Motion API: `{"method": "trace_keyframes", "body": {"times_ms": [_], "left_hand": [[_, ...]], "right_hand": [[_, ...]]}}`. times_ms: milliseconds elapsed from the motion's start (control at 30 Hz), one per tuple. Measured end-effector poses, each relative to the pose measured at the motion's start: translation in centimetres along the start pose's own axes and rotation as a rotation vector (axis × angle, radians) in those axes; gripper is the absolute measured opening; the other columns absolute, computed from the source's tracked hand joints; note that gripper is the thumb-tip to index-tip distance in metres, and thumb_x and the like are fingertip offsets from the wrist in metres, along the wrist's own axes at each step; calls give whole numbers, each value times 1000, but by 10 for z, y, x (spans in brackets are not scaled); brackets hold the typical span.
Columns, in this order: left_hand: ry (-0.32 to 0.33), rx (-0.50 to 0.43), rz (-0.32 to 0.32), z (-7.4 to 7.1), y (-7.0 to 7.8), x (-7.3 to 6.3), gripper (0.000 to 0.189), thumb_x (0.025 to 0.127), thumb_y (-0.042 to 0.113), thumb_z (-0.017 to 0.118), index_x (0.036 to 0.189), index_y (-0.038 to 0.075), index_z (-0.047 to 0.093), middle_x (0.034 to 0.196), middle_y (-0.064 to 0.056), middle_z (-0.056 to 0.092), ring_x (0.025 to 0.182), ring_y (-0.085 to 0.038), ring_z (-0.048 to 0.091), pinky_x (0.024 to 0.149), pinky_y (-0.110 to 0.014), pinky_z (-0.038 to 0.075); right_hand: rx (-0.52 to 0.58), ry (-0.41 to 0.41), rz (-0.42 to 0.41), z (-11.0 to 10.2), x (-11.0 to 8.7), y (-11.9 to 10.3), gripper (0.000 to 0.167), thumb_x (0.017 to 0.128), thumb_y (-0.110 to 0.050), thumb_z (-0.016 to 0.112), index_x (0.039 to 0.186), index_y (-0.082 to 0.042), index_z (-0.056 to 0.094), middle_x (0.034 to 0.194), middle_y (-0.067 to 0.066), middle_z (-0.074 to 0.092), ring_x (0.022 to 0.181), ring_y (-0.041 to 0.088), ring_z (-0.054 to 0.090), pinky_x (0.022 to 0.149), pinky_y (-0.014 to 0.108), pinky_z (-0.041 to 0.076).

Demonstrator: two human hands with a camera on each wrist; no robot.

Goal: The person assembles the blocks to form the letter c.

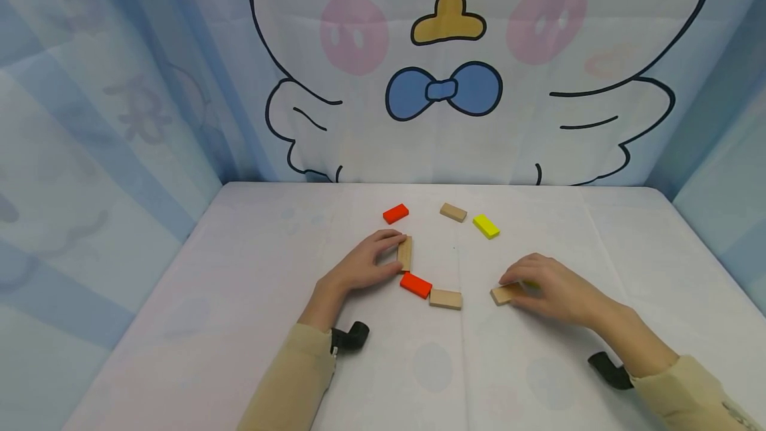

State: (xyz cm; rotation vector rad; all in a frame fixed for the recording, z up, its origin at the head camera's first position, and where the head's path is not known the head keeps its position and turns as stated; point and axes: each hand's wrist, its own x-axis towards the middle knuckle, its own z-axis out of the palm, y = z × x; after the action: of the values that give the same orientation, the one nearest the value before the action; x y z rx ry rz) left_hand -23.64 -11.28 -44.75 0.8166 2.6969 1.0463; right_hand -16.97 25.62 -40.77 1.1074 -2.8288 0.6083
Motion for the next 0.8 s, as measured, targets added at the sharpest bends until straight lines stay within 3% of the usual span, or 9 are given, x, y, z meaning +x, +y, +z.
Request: {"method": "trace_keyframes", "body": {"times_ms": [233, 800], "left_hand": [[-1, 5, 3, 0, 0, 0, 56, 96, 26, 65, 149, 13, 52, 154, -6, 43, 143, -26, 35, 117, -45, 30], [5, 7, 18, 0, -2, 1, 56, 97, 27, 66, 149, 13, 52, 153, -6, 44, 143, -26, 36, 117, -45, 30]], "right_hand": [[18, -26, 18, -1, 2, -1, 25, 84, -10, 83, 105, -21, 76, 108, -12, 68, 104, 17, 62, 90, 45, 52], [39, -51, -45, 8, 19, -11, 24, 85, -9, 81, 106, -19, 75, 108, -12, 68, 104, 16, 61, 92, 45, 51]]}}
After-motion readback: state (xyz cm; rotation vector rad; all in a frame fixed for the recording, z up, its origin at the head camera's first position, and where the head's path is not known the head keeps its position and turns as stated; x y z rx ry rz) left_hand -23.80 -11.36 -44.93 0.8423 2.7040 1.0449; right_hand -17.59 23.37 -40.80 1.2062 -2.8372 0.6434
